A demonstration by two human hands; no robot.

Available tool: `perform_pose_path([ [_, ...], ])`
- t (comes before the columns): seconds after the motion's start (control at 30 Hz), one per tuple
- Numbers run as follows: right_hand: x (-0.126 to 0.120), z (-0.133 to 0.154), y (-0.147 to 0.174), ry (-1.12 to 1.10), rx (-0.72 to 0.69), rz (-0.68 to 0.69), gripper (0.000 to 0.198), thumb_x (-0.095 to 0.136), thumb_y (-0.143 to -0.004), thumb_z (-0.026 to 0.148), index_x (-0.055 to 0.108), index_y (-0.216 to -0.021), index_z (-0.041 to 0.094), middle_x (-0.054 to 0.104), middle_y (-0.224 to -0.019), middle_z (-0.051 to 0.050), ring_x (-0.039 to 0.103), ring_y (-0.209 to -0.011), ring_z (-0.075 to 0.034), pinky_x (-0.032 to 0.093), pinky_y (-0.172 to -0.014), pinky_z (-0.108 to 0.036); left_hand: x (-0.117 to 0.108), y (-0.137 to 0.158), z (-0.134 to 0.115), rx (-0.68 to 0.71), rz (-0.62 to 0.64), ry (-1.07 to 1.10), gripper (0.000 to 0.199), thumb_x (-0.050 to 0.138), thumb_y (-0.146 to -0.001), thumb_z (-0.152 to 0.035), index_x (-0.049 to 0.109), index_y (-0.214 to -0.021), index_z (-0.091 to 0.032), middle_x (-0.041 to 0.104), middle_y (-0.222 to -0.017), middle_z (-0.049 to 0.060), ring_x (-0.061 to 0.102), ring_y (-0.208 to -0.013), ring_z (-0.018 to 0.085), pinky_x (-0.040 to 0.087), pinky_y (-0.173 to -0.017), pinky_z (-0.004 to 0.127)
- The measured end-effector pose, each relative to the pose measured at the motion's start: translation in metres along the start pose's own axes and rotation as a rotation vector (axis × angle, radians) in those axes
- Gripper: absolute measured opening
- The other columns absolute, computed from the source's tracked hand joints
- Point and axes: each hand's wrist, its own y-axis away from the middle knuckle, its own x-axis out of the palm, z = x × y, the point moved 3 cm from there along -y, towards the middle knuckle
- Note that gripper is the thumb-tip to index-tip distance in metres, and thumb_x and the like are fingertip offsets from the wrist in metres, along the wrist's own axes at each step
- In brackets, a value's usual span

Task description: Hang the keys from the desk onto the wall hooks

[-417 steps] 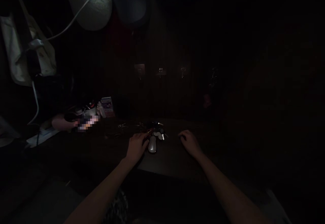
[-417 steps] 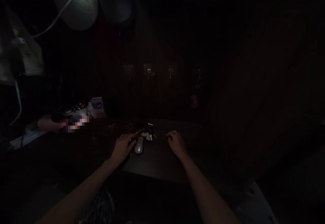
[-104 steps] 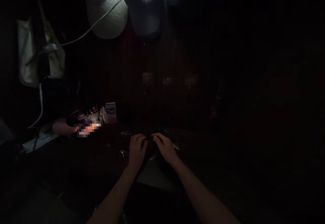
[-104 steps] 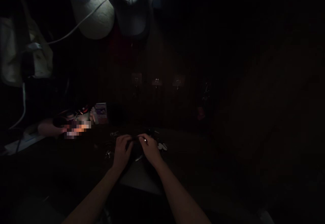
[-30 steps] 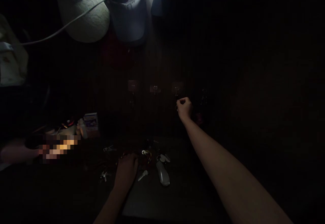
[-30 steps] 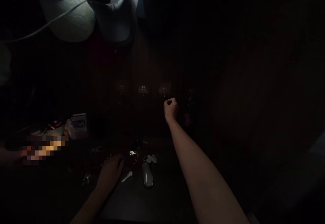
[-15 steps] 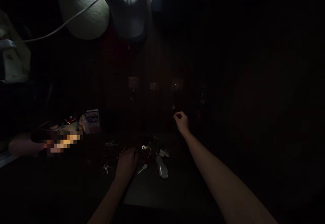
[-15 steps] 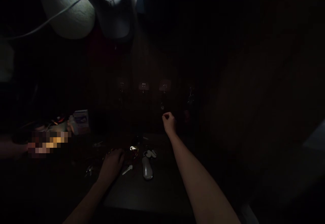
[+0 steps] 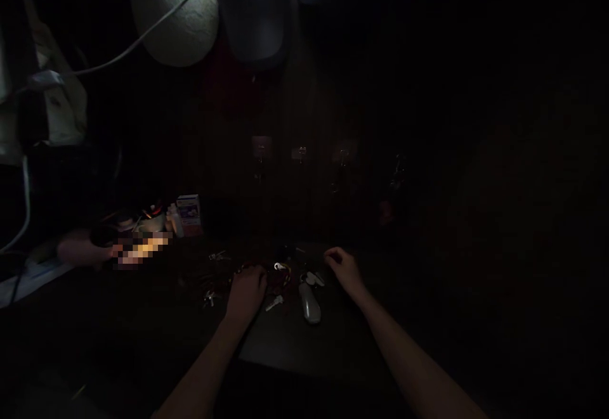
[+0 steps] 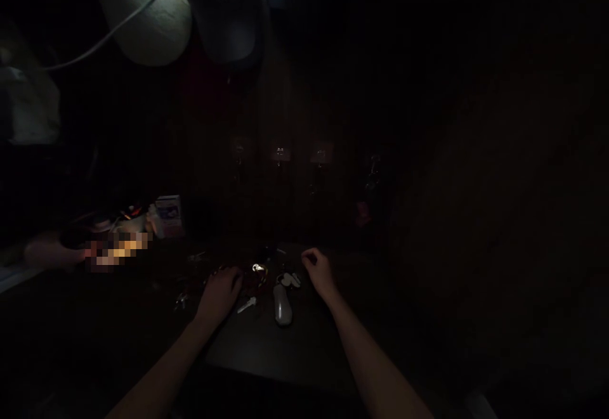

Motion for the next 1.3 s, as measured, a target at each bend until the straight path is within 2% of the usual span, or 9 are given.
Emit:
perform_pose_path([
  [0.17,0.003,-0.005,0.020,-0.011,0.033,0.071,0.006,0.060,-0.060,0.027,0.064,-0.063,0.024,0.065,-0.069,0.001,0.057,-0.072,-0.020,0.041,-0.074,-0.034,0.000,0.000,0.002,-0.034,-0.054,0.093,0.019,0.038,-0.086,-0.021,0.056,-0.093,-0.019,0.065,-0.093,0.006,0.060,-0.090,0.020,0.039,-0.082,0.033],
  [0.3,0.003,-0.008,0.031,0.017,0.059,0.130,0.008,0.059,-0.063,0.027,0.065,-0.067,0.024,0.066,-0.073,0.000,0.058,-0.075,-0.021,0.040,-0.075,-0.034,-0.001,0.000,0.008,-0.093,-0.149,0.273,0.023,0.038,-0.085,-0.021,0.052,-0.104,-0.020,0.064,-0.101,0.007,0.060,-0.095,0.019,0.041,-0.085,0.033],
  [0.47,0.001,-0.012,0.038,0.076,0.018,0.118,0.010,0.055,-0.066,0.026,0.065,-0.069,0.024,0.065,-0.076,0.000,0.058,-0.078,-0.021,0.040,-0.075,-0.034,-0.008,0.004,0.016,-0.151,-0.318,0.510,0.023,0.037,-0.083,-0.019,0.052,-0.101,-0.019,0.063,-0.099,0.006,0.059,-0.094,0.018,0.044,-0.085,0.031],
  [0.67,0.002,-0.012,0.040,0.162,-0.035,0.110,0.015,0.049,-0.068,0.025,0.063,-0.072,0.023,0.065,-0.079,-0.001,0.058,-0.079,-0.020,0.040,-0.075,-0.033,-0.019,0.013,0.023,-0.192,-0.556,0.459,0.025,0.035,-0.082,-0.019,0.054,-0.098,-0.018,0.061,-0.101,0.007,0.056,-0.096,0.018,0.043,-0.088,0.032],
  [0.73,0.002,-0.011,0.039,0.187,-0.052,0.113,0.016,0.047,-0.068,0.026,0.063,-0.072,0.021,0.065,-0.080,-0.002,0.059,-0.080,-0.020,0.041,-0.076,-0.033,-0.021,0.013,0.023,-0.191,-0.537,0.380,0.025,0.037,-0.082,-0.019,0.055,-0.099,-0.018,0.061,-0.101,0.007,0.056,-0.098,0.019,0.042,-0.089,0.033],
  [0.87,0.001,-0.012,0.038,0.222,-0.065,0.118,0.019,0.045,-0.069,0.027,0.062,-0.075,0.020,0.066,-0.081,-0.003,0.060,-0.081,-0.020,0.042,-0.077,-0.033,-0.026,0.012,0.024,-0.179,-0.337,0.102,0.028,0.042,-0.081,-0.021,0.057,-0.105,-0.017,0.063,-0.105,0.008,0.053,-0.102,0.024,0.039,-0.090,0.038],
  [1.03,0.001,-0.015,0.038,0.223,-0.077,0.108,0.020,0.044,-0.070,0.028,0.062,-0.075,0.020,0.066,-0.081,-0.003,0.060,-0.080,-0.019,0.043,-0.075,-0.032,-0.037,0.019,0.035,-0.236,-0.164,-0.217,0.033,0.047,-0.081,-0.035,0.060,-0.106,-0.018,0.060,-0.112,0.011,0.050,-0.105,0.029,0.037,-0.089,0.043],
  [1.17,0.002,-0.016,0.038,0.221,-0.088,0.099,0.020,0.044,-0.070,0.027,0.061,-0.075,0.020,0.066,-0.079,-0.003,0.060,-0.078,-0.019,0.043,-0.074,-0.032,-0.040,0.024,0.044,-0.262,-0.088,-0.237,0.031,0.045,-0.081,-0.038,0.064,-0.097,-0.019,0.061,-0.105,0.011,0.051,-0.103,0.030,0.038,-0.085,0.043],
  [1.3,0.002,-0.017,0.037,0.202,-0.081,0.092,0.019,0.044,-0.069,0.028,0.061,-0.073,0.020,0.066,-0.078,-0.002,0.060,-0.078,-0.019,0.043,-0.075,-0.032,-0.045,0.022,0.047,-0.271,-0.130,-0.132,0.030,0.043,-0.083,-0.036,0.063,-0.096,-0.019,0.063,-0.105,0.010,0.053,-0.102,0.028,0.038,-0.087,0.042],
])
